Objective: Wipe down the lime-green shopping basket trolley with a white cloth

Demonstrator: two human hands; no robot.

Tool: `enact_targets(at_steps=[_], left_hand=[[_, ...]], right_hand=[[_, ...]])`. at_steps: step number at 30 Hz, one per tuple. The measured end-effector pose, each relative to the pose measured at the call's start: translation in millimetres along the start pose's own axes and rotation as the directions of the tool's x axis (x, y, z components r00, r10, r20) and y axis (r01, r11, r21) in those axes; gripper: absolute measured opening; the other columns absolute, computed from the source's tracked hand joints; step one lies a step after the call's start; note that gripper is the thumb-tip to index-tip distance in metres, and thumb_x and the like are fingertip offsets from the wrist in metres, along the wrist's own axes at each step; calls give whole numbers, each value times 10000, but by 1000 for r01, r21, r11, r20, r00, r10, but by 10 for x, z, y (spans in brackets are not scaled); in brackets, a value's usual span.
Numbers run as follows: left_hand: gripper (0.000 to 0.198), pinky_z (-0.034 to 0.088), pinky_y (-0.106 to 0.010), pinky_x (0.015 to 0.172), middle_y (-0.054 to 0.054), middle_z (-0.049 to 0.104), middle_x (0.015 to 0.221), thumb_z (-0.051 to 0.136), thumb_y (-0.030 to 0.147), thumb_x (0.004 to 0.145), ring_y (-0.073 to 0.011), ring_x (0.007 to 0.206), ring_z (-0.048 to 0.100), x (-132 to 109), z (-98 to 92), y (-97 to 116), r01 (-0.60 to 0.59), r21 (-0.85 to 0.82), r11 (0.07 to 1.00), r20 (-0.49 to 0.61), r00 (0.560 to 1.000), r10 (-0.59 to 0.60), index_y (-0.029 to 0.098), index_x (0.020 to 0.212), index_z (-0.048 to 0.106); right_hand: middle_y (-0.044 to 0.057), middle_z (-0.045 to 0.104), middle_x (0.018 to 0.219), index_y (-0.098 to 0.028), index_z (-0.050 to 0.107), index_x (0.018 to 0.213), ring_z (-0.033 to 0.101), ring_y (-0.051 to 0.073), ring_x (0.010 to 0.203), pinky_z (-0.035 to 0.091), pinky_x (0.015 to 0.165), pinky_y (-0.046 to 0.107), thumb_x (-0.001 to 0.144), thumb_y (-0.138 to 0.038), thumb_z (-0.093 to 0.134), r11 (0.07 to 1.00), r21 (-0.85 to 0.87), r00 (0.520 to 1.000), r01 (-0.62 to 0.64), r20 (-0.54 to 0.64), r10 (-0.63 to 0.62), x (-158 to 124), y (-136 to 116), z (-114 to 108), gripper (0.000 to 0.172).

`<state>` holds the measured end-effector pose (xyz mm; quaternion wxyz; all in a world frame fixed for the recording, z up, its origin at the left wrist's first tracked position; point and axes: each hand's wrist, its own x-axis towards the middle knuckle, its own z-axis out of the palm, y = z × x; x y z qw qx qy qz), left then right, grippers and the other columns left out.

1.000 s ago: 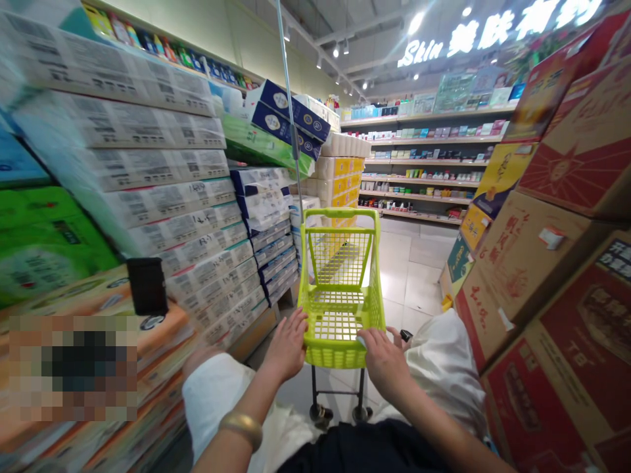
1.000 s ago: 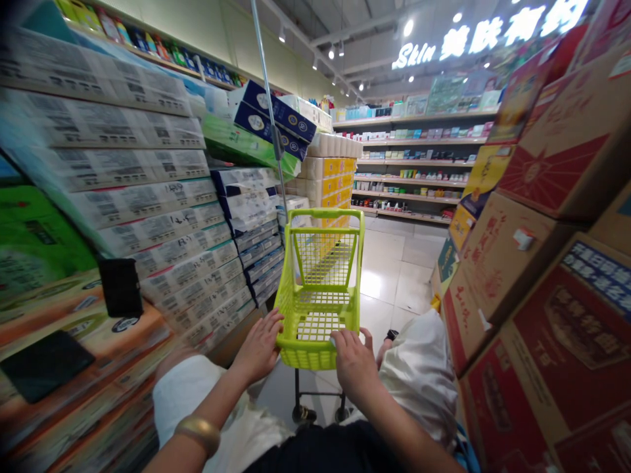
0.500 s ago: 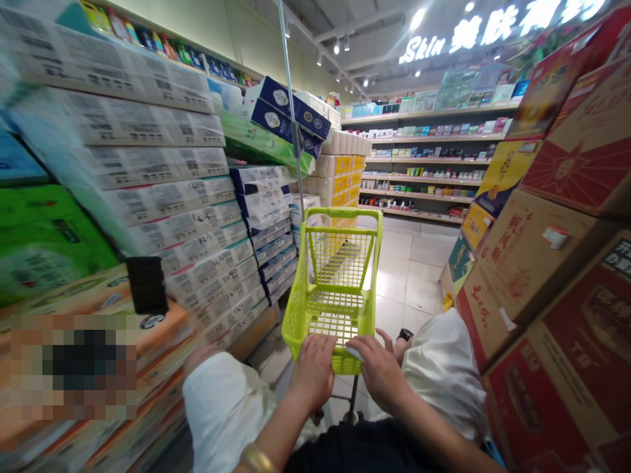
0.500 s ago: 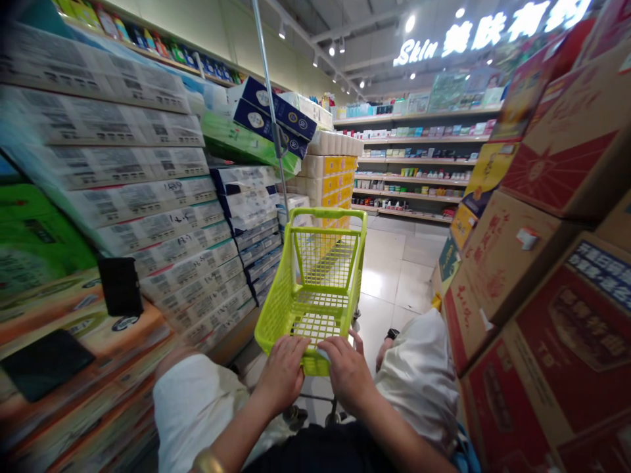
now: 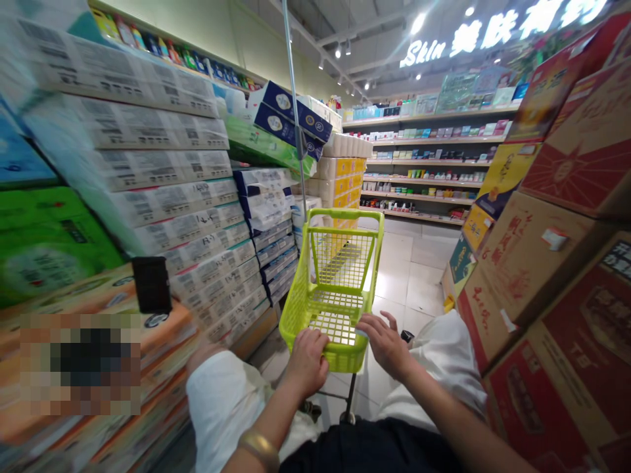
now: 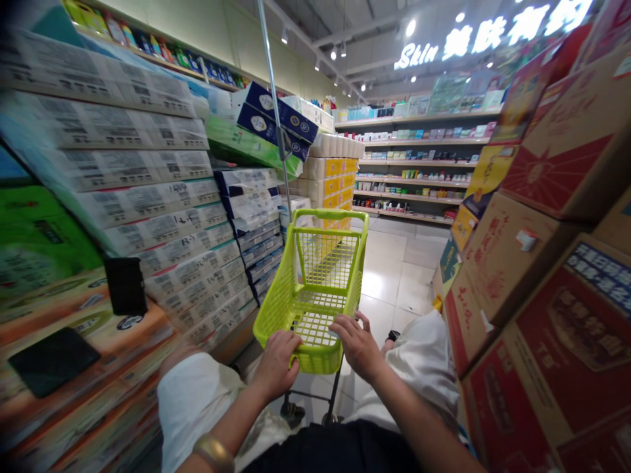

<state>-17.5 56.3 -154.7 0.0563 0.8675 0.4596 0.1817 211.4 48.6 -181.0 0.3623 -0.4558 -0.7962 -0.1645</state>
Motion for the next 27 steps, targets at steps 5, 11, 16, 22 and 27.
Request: enact_targets(at_steps=[5, 11, 16, 22, 27], left_hand=[[248, 353, -416, 1038, -51, 588, 949, 510, 146, 661, -229, 971, 520, 5, -50, -65, -3, 3, 1000, -41, 999, 3, 214, 898, 543], [244, 279, -475, 1117, -60, 601, 985, 516, 158, 685, -247, 1046, 531, -52, -149, -70, 53, 60, 997, -44, 998, -50, 218, 917, 559], [483, 282, -479, 1131, -101, 602, 1103, 512, 137, 676, -263, 1119, 513, -98, 3, 191, -34, -1, 999, -31, 999, 34, 163, 1158, 530], [299, 397, -471, 1006, -87, 609, 1000, 531, 213, 736, -264, 1007, 535, -38, 77, 279, -34, -76, 997, -64, 997, 29, 181, 1032, 560], [203, 409, -456, 952, -79, 586, 929, 571, 290, 750, -257, 936, 532, -38, 87, 268, -2, -45, 999, -117, 993, -4, 185, 924, 558]], right_hand=[[24, 679, 1074, -227, 600, 1094, 556, 142, 1152, 158, 1103, 363, 780, 34, 405, 994, 70, 996, -81, 31, 79, 56, -97, -42, 452], [32, 648, 1148, -242, 571, 1178, 510, 158, 1207, 177, 1105, 379, 764, 0, 435, 994, 107, 993, 0, 115, -13, -55, -479, 15, 499], [29, 660, 1117, -254, 540, 1238, 536, 137, 1157, 160, 1113, 370, 850, -43, 432, 978, 129, 966, 161, 183, -183, 106, -239, -7, 455], [44, 660, 1144, -221, 587, 1127, 523, 143, 1188, 158, 1102, 361, 815, 15, 397, 998, 58, 988, 12, 156, -21, 240, 26, -20, 435], [54, 659, 1135, -226, 570, 1191, 500, 162, 1220, 183, 1093, 368, 837, -36, 418, 988, 151, 990, 4, 136, -25, 56, -303, 28, 430]])
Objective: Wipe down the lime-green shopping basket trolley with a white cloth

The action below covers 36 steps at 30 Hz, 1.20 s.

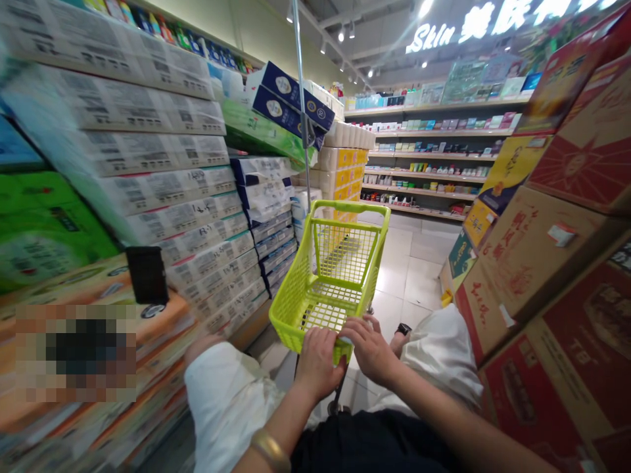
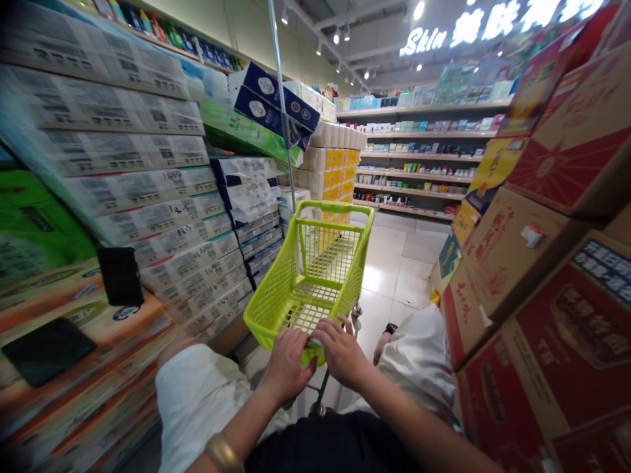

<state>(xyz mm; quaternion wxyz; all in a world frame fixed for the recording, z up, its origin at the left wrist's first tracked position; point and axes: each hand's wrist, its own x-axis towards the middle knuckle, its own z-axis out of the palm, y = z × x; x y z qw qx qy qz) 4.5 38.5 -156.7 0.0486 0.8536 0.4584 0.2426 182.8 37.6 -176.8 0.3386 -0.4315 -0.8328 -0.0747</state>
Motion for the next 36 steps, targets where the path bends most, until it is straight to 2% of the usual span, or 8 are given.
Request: enact_targets(at_steps=[5, 9, 16, 19, 23, 26, 31, 36], left_hand=[[163, 418, -424, 896, -67, 585, 888, 579, 309, 769, -247, 896, 534, -62, -20, -65, -4, 4, 1000, -48, 999, 4, 194, 881, 550], [156, 416, -428, 882, -50, 585, 848, 608, 282, 738, -241, 851, 530, -96, -9, -109, -26, 0, 1000, -118, 993, 26, 202, 849, 533], [156, 420, -390, 758, -38, 559, 750, 583, 336, 794, -225, 751, 511, -132, 25, -227, -84, 57, 995, -245, 965, 95, 207, 779, 496], [148, 413, -382, 751, -36, 560, 753, 589, 312, 790, -221, 751, 511, -154, 11, -277, -87, 56, 995, -246, 964, 98, 207, 769, 488], [163, 410, -387, 786, -30, 566, 764, 637, 261, 737, -222, 773, 510, -160, 19, -280, -64, 43, 997, -234, 969, 73, 204, 777, 490], [159, 408, -384, 780, -33, 572, 770, 633, 275, 752, -224, 774, 512, -154, 30, -273, -63, 55, 997, -234, 969, 74, 204, 774, 492], [148, 405, -382, 759, -43, 569, 764, 559, 326, 829, -221, 758, 512, -166, 19, -305, -96, 81, 992, -226, 968, 112, 203, 774, 497], [130, 410, -386, 792, -43, 588, 805, 621, 250, 761, -222, 783, 520, -165, 20, -298, -73, 59, 996, -195, 977, 84, 203, 783, 502]], right_hand=[[38, 661, 1153, -250, 551, 1222, 512, 143, 1204, 150, 1108, 373, 877, -58, 418, 992, -4, 989, 124, 79, -123, 65, 71, -35, 417], [41, 666, 1123, -224, 603, 1085, 543, 151, 1145, 142, 1094, 370, 830, 8, 412, 997, -82, 1000, -5, 30, 7, 260, 254, -62, 393], [26, 659, 1029, -242, 591, 1075, 532, 177, 1089, 123, 1099, 387, 847, -72, 495, 998, 44, 997, 52, 49, -54, 165, -152, 114, 300], [17, 660, 1030, -246, 596, 1045, 542, 169, 1053, 121, 1097, 388, 849, -60, 489, 994, 43, 989, 98, 108, -102, 233, -70, 57, 291], [22, 662, 991, -225, 603, 983, 553, 174, 1006, 141, 1070, 389, 824, -5, 470, 996, -57, 993, -64, 95, 69, 409, 134, -38, 303], [23, 655, 952, -227, 606, 945, 549, 187, 980, 159, 1054, 393, 810, -14, 491, 990, -73, 986, -117, 115, 125, 410, 27, -8, 276], [17, 645, 937, -238, 601, 953, 542, 190, 970, 161, 1058, 394, 848, -111, 531, 1000, -18, 978, -18, 205, 22, 298, -265, 23, 179], [12, 659, 971, -236, 613, 963, 550, 175, 976, 129, 1069, 409, 850, -46, 475, 995, -61, 965, -81, 247, 93, 447, -21, -137, 260]])
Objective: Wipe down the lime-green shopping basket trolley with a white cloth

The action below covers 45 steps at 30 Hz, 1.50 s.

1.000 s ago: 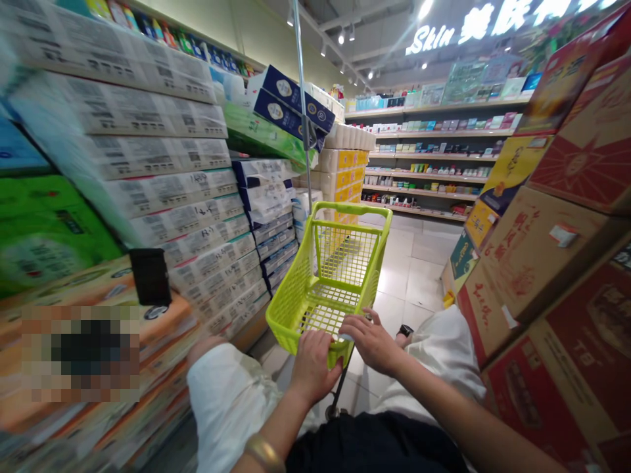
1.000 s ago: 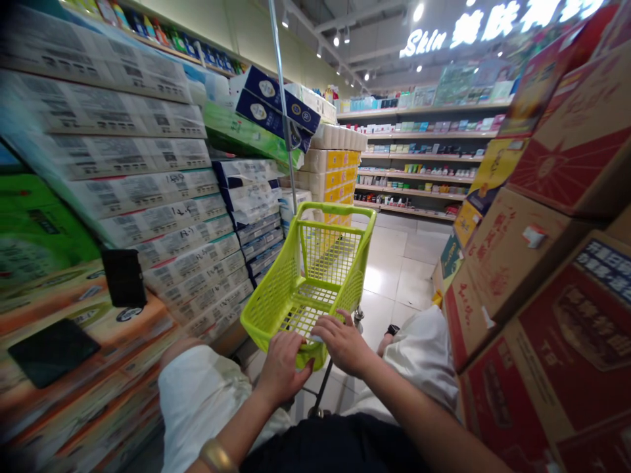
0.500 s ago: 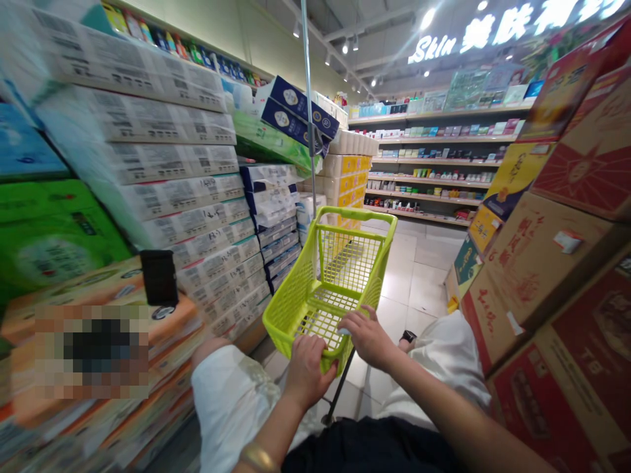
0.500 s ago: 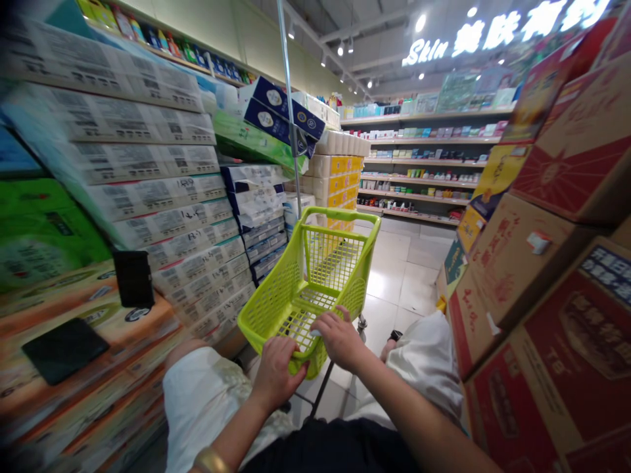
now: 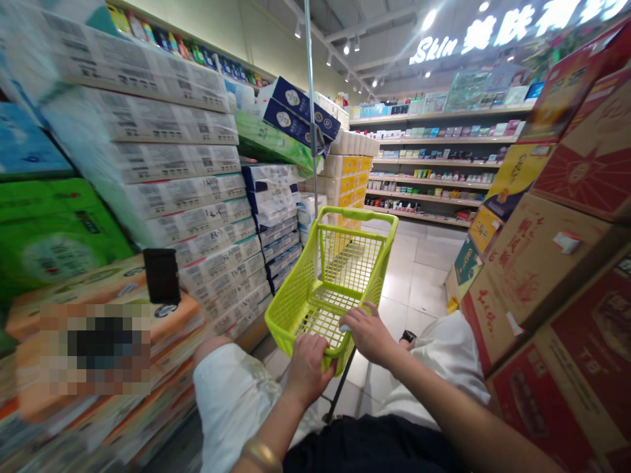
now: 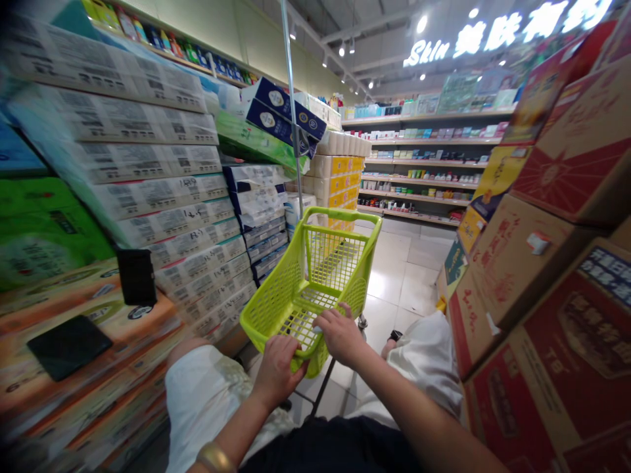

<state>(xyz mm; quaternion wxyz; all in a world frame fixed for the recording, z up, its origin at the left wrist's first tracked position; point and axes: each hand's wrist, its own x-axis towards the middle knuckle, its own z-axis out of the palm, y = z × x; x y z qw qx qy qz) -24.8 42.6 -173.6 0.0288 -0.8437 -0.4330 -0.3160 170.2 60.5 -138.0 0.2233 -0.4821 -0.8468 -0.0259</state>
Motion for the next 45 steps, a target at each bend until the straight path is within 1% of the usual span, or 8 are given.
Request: enact_targets(at_steps=[10, 14, 19, 24, 29, 34, 39, 45], left_hand=[[128, 408, -394, 781, -55, 582, 813, 541, 325, 843, -223, 776, 514, -4, -6, -16, -41, -4, 999, 10, 999, 41, 201, 821, 514], [114, 409, -394, 797, -51, 585, 826, 594, 276, 789, -224, 790, 509, -10, -13, -36, -11, -5, 1000, 33, 999, 11, 204, 808, 508], [109, 405, -394, 818, -43, 579, 817, 603, 241, 761, -222, 799, 507, 2, -4, -15, 23, -7, 1000, 31, 999, -23, 207, 798, 506], [119, 405, -388, 785, -48, 570, 799, 538, 317, 831, -218, 771, 507, -2, -46, -27, -32, 3, 999, 15, 999, 32, 210, 788, 505], [96, 409, -391, 797, -42, 577, 814, 584, 264, 783, -219, 781, 507, -10, -65, -26, -6, 3, 1000, 20, 1000, 6, 214, 799, 504], [107, 409, -397, 812, -43, 576, 817, 599, 239, 761, -226, 801, 507, -12, -39, -7, 27, 1, 1000, 32, 999, -27, 213, 795, 501], [119, 406, -398, 791, -53, 573, 813, 556, 313, 814, -226, 788, 502, -23, -53, -30, -20, 5, 1000, 32, 999, 20, 204, 808, 510], [106, 409, -403, 830, -42, 585, 826, 598, 231, 751, -220, 798, 506, -15, -64, -9, 28, 1, 1000, 40, 999, -28, 211, 799, 506]], right_hand=[[21, 647, 989, -240, 608, 984, 543, 185, 994, 173, 1068, 407, 858, -115, 508, 999, 33, 988, 37, 147, -42, -69, -270, -56, 204], [15, 657, 1005, -256, 623, 999, 550, 183, 1014, 150, 1087, 445, 866, -76, 462, 1000, 8, 984, -24, 178, 22, 53, -105, -173, 275], [48, 645, 1007, -214, 630, 993, 540, 202, 1014, 237, 1067, 424, 836, -47, 482, 992, -49, 987, -116, 106, 120, 106, -46, -100, 273], [57, 624, 929, -190, 629, 942, 524, 201, 948, 367, 994, 342, 867, -114, 530, 997, 22, 997, 72, -39, -71, -78, -283, 129, 146], [65, 630, 925, -189, 632, 982, 522, 200, 943, 421, 961, 355, 863, -62, 482, 990, 42, 987, 133, -101, -128, -23, -75, 109, 229], [69, 630, 952, -195, 627, 986, 533, 214, 982, 377, 1053, 424, 809, -9, 468, 998, 48, 989, 47, -144, -40, -28, -77, 140, 302], [57, 626, 974, -205, 614, 1023, 543, 199, 989, 348, 1091, 421, 839, -70, 517, 981, 105, 981, 165, -120, -152, -164, -342, 220, 248], [58, 643, 957, -203, 629, 992, 558, 198, 985, 331, 1103, 442, 796, 16, 442, 999, 31, 990, 26, -143, -21, 23, 30, 105, 348]])
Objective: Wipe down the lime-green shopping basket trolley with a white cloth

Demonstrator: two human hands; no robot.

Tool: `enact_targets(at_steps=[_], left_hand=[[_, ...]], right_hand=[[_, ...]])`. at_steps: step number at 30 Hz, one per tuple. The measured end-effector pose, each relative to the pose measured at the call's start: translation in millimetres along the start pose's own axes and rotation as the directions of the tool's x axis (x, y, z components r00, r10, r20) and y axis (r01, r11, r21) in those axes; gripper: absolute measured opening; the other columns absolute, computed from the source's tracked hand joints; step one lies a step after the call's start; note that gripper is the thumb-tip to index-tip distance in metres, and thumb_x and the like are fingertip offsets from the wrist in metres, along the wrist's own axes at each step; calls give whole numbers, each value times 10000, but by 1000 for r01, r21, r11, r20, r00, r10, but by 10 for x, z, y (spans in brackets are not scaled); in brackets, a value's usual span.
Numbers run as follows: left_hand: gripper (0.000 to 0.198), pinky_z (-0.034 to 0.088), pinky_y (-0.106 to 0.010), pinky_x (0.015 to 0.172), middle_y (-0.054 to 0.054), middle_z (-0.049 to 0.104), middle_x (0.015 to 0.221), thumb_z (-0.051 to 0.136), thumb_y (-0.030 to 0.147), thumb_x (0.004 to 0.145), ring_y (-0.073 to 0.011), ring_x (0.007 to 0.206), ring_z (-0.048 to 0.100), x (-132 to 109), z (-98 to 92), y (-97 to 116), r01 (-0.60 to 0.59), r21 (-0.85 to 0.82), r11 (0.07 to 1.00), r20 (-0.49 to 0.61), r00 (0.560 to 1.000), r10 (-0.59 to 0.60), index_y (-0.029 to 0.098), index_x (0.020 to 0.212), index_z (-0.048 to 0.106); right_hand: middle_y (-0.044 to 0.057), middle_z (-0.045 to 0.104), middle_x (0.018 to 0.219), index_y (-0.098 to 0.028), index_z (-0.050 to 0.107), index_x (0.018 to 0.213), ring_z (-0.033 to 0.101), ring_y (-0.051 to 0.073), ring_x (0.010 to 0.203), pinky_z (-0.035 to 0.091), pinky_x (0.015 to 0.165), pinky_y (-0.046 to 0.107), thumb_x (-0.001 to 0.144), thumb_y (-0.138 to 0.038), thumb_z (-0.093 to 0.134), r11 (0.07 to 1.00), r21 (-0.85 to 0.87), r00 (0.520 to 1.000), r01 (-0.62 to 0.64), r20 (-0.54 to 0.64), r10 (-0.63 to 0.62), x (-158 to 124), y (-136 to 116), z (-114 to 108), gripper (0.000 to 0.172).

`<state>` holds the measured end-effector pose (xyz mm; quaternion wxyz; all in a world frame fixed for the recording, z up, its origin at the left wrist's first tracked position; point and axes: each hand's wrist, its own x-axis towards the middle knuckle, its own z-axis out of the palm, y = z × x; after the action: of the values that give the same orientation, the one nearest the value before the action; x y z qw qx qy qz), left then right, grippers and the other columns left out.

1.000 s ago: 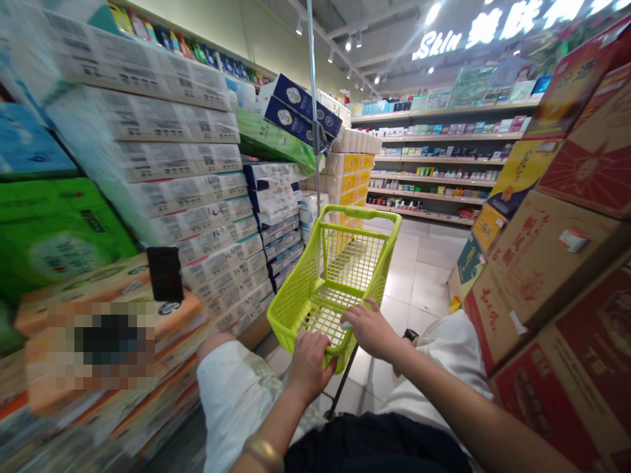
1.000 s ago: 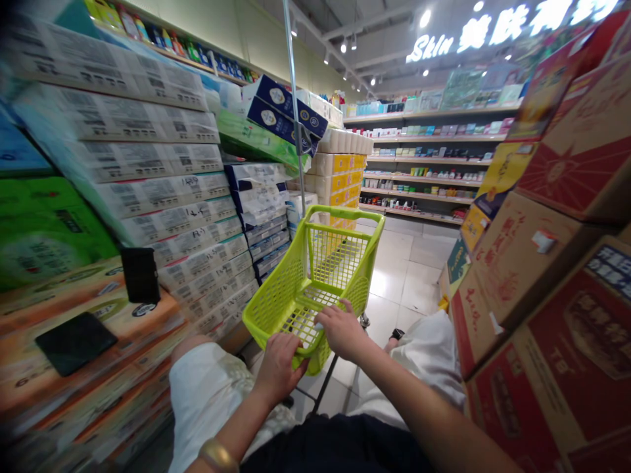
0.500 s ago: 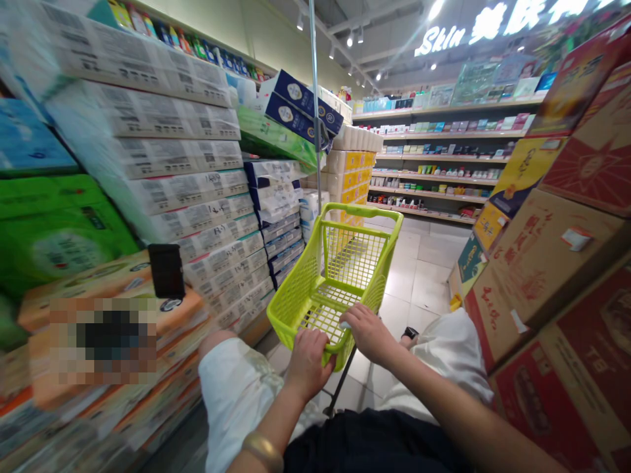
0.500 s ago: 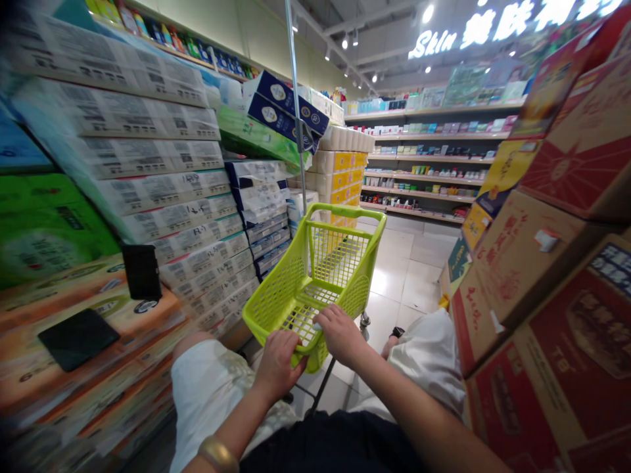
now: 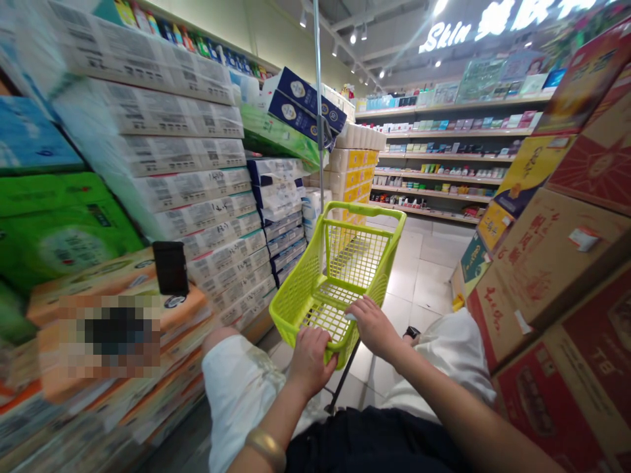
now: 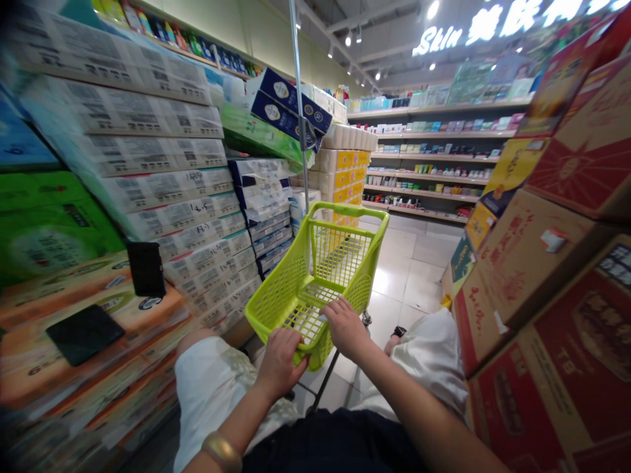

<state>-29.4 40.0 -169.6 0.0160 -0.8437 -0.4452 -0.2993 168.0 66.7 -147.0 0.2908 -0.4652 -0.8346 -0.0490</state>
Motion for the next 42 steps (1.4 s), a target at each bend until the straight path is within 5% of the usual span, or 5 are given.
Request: enact_targets(at_steps=[8, 15, 23, 32, 42], left_hand=[[107, 409, -397, 800, -52, 580, 812, 536, 314, 815, -222, 779, 513, 5, 1, -16, -56, -7, 998, -24, 998, 56, 208, 822, 527], [113, 410, -412, 836, -43, 589, 825, 598, 229, 738, -228, 807, 513, 1, -19, -7, -1, -9, 1000, -3, 1000, 1, 215, 803, 508], [98, 408, -400, 796, -51, 581, 808, 558, 297, 793, -219, 772, 510, 3, -14, -30, -38, -9, 999, -11, 999, 38, 213, 798, 509], [121, 409, -407, 836, -38, 582, 810, 594, 220, 729, -226, 797, 518, 13, 11, 1, -8, -17, 1000, -13, 1000, 8, 218, 800, 495], [122, 413, -407, 822, -46, 583, 813, 599, 236, 733, -228, 789, 521, 15, -14, -31, -27, -17, 999, -17, 999, 27, 213, 799, 499]], right_hand=[[46, 633, 935, -218, 622, 989, 558, 193, 965, 329, 1098, 414, 820, -53, 512, 991, 59, 992, 122, 10, -123, -164, -323, 123, 260], [51, 655, 959, -208, 637, 977, 563, 190, 978, 310, 1104, 418, 793, 6, 450, 1000, -13, 1000, -6, 5, 7, 46, 89, -19, 339], [37, 647, 1035, -229, 612, 1037, 543, 175, 1070, 243, 1130, 398, 828, -53, 510, 993, 62, 995, 97, 21, -98, -190, -275, 87, 292], [23, 669, 1018, -227, 628, 986, 558, 174, 1057, 164, 1122, 414, 808, 20, 459, 997, 8, 997, -80, -3, 80, -31, 8, -18, 349], [13, 671, 1027, -246, 629, 1018, 568, 163, 1042, 148, 1130, 404, 837, -28, 477, 999, 32, 998, 41, 47, -43, -51, 25, -21, 322]])
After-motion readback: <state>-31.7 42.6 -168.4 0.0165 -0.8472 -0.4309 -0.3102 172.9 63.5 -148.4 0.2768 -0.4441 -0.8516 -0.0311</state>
